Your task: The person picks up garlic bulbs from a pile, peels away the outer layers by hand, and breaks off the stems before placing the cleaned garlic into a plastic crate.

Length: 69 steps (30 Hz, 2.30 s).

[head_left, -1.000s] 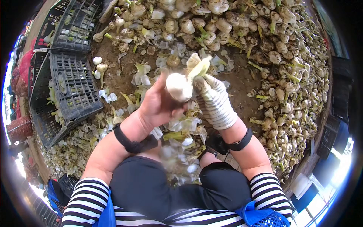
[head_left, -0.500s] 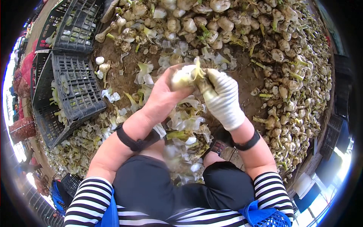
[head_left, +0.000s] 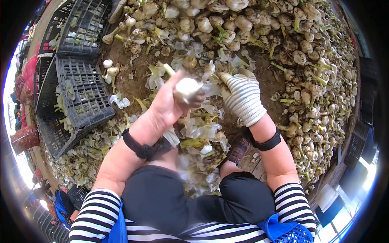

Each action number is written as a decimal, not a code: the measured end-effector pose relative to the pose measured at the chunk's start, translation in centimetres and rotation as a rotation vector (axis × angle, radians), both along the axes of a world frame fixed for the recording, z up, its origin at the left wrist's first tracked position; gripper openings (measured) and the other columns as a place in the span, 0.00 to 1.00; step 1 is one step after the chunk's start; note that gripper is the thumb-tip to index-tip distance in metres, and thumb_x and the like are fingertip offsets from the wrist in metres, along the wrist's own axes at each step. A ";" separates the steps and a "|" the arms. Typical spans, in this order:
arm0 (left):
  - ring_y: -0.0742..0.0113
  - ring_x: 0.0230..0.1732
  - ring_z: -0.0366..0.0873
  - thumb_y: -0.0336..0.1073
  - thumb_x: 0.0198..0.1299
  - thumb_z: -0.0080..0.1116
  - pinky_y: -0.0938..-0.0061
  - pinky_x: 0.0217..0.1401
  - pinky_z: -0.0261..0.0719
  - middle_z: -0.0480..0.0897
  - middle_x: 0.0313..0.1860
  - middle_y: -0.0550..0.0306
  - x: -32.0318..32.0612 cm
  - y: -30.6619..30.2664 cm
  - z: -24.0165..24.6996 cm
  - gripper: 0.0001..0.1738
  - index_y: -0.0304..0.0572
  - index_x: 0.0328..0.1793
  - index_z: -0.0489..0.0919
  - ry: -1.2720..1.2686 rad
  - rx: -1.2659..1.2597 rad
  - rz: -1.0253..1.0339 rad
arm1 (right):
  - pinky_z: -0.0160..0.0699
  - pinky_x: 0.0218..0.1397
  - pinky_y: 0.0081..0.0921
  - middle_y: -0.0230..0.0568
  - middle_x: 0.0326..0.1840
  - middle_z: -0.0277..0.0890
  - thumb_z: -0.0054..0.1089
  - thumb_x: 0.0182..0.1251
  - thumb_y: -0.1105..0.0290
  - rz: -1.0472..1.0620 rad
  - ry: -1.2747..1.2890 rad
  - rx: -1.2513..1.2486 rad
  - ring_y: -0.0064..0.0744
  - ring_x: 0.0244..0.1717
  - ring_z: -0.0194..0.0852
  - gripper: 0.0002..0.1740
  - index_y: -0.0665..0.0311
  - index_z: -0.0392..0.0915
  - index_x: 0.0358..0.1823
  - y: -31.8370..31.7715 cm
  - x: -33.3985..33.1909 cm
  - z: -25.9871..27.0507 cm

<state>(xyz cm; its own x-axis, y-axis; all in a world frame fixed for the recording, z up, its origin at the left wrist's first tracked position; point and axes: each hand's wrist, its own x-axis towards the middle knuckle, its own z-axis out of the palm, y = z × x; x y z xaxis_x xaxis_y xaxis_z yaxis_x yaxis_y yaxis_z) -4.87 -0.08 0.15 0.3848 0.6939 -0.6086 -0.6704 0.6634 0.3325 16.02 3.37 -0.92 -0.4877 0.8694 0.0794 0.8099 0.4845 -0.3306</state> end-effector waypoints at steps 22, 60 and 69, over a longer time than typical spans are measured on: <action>0.72 0.45 0.76 0.51 0.71 0.31 0.76 0.52 0.72 0.80 0.45 0.58 -2.2 1.0 -0.5 0.29 0.35 0.62 0.69 0.323 0.166 0.124 | 0.69 0.29 0.38 0.42 0.17 0.66 0.60 0.50 0.64 0.535 0.630 -0.359 0.48 0.25 0.70 0.08 0.58 0.72 0.26 -4.5 -4.6 4.5; 0.80 0.35 0.76 0.25 0.49 0.65 0.83 0.41 0.76 0.82 0.33 0.59 -1.6 -0.8 5.4 0.12 0.28 0.40 0.80 0.744 0.544 -0.442 | 0.73 0.51 0.22 0.38 0.43 0.79 0.59 0.45 0.65 -0.021 1.135 -1.446 0.24 0.43 0.76 0.30 0.71 0.73 0.52 -0.6 -1.0 3.3; 0.77 0.30 0.78 0.26 0.50 0.64 0.82 0.33 0.78 0.82 0.31 0.58 -1.0 -1.2 5.5 0.14 0.26 0.43 0.79 0.548 0.315 -0.347 | 0.72 0.55 0.24 0.41 0.48 0.77 0.62 0.48 0.61 -0.063 1.357 -1.455 0.29 0.48 0.76 0.31 0.68 0.71 0.54 -1.3 -0.5 2.2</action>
<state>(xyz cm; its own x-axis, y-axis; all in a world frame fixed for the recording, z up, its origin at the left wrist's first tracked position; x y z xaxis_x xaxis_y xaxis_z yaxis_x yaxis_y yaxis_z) -5.90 -1.26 5.62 0.3115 0.7614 -0.5686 -0.1207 0.6252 0.7711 15.52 2.09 1.28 -0.7007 0.6212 -0.3511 -0.2634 -0.6824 -0.6819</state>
